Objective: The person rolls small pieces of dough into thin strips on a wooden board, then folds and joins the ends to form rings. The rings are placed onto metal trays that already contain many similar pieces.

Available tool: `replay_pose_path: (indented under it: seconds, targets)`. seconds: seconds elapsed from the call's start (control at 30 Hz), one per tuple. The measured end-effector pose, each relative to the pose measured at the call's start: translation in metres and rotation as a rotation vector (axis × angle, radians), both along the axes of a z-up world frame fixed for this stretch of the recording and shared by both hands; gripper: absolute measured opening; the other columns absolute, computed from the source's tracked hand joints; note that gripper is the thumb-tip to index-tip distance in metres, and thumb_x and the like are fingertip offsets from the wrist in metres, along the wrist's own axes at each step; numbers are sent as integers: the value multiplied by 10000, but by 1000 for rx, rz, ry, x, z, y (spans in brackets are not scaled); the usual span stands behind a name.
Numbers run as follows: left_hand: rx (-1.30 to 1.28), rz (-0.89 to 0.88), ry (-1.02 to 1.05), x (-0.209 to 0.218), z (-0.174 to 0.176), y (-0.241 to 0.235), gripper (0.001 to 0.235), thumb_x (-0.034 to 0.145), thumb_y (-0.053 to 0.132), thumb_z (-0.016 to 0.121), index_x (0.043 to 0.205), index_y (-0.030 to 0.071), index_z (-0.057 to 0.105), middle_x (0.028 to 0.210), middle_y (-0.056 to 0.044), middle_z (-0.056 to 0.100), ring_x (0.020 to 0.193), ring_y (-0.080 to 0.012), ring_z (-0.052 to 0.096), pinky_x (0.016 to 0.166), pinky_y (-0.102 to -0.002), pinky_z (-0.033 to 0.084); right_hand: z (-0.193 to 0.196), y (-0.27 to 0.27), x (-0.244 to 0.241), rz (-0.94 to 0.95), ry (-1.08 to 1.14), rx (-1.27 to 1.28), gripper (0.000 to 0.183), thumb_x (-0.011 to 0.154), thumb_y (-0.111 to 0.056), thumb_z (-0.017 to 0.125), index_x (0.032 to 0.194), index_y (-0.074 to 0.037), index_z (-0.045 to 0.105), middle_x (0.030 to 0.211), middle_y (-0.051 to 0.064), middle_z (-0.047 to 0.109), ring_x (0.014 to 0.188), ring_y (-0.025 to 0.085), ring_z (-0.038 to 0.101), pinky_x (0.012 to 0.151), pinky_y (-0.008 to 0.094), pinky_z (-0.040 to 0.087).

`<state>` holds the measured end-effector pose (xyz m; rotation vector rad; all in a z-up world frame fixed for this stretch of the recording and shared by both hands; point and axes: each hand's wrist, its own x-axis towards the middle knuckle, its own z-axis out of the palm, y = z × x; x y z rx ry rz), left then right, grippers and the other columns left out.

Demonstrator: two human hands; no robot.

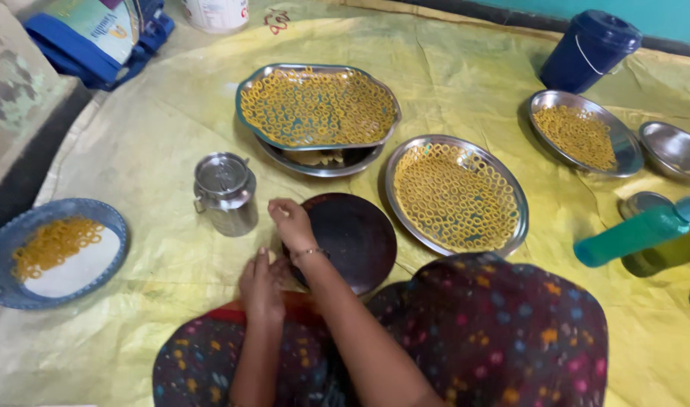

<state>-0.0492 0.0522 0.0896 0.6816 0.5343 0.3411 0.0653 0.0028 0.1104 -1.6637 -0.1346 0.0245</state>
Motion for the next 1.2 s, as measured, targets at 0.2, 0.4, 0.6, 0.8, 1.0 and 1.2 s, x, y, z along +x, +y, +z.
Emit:
replay_pose_path:
  seconds: [0.2, 0.4, 0.6, 0.8, 1.0, 1.2]
  targets:
    - [1, 13, -124, 5, -23, -14, 354, 919, 1, 665, 1266, -6, 594, 1099, -94, 679, 944, -172, 662, 816, -282, 553, -40, -109, -79, 422, -114, -590, 352, 950, -380, 605, 1015, -68, 754, 990, 187, 754, 923, 355, 740, 861, 423, 549]
    - [-24, -106, -1, 1, -90, -6, 367, 927, -31, 612, 1293, -39, 590, 1121, -118, 679, 984, -196, 660, 872, -294, 570, -31, -217, -101, 567, -278, -736, 354, 936, -410, 650, 1078, -105, 761, 1094, 182, 733, 1101, 399, 637, 1027, 480, 429]
    - [269, 0, 112, 17, -136, -13, 335, 1017, -42, 565, 1348, -27, 618, 1105, -122, 625, 908, -193, 555, 754, -302, 461, 93, -308, -55, -197, -705, -902, 471, 809, -363, 798, 1124, -22, 715, 1296, 264, 610, 1325, 497, 403, 1132, 556, 298]
    - [351, -150, 159, 24, -97, -102, 333, 888, -43, 645, 1217, 0, 618, 1040, -78, 668, 882, -150, 683, 775, -258, 586, 175, -369, -62, -346, -654, -500, 277, 968, -251, 687, 1185, -80, 706, 1279, 137, 676, 1311, 342, 523, 1182, 494, 325]
    - [1135, -198, 82, 31, -50, -166, 295, 827, 75, 828, 1095, 37, 711, 990, -118, 683, 851, -235, 706, 755, -338, 568, 144, -361, -47, -226, -587, -523, 264, 921, -256, 718, 1129, -93, 726, 1202, 127, 680, 1221, 319, 560, 1107, 444, 378]
    - [1638, -172, 35, 57, -5, -176, 439, 757, 61, 801, 1184, 76, 700, 1010, -148, 673, 967, -365, 639, 852, -449, 520, 122, -359, -33, -190, -602, -572, 278, 907, -251, 732, 1136, -94, 735, 1207, 156, 648, 1208, 346, 548, 1078, 456, 375]
